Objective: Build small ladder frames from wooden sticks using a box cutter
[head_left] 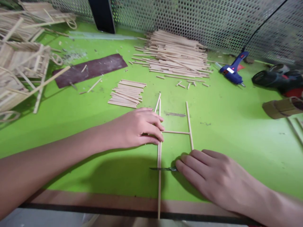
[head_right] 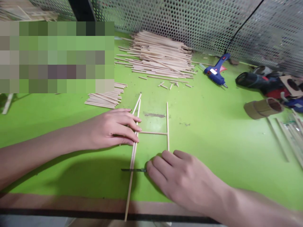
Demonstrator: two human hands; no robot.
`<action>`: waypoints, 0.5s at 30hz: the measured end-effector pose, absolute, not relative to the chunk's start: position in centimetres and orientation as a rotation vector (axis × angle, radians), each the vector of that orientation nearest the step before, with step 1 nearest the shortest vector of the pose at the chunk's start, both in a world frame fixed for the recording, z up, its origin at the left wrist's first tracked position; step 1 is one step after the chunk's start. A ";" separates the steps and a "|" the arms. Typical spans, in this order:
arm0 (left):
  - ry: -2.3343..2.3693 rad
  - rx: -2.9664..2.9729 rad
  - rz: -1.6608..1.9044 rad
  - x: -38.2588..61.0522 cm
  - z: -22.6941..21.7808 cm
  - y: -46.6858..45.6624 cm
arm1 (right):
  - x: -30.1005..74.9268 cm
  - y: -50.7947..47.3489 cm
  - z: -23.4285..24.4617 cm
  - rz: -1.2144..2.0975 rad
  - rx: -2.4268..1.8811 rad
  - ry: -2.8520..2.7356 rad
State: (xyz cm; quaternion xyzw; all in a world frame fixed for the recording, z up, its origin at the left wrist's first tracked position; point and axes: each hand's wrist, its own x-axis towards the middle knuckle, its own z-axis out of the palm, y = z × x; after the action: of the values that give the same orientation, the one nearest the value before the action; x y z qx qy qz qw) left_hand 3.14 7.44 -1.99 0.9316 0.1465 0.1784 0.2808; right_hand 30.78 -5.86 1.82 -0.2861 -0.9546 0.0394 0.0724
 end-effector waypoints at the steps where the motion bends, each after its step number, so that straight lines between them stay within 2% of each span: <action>1: 0.387 2.499 0.487 3.1 -2.0 7.4 | 30.8 -5.8 1.8 0.119 -0.859 -2.868; 15: 0.374 2.495 0.493 3.2 -2.4 7.7 | 30.8 -5.6 2.0 0.093 -0.850 -2.880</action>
State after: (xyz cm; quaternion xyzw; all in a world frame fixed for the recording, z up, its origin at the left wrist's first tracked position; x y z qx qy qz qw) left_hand 3.18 7.66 -2.43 0.9313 0.1395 0.1839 0.2819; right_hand 30.77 -5.59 2.01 -0.2823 -0.9564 0.0308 0.0687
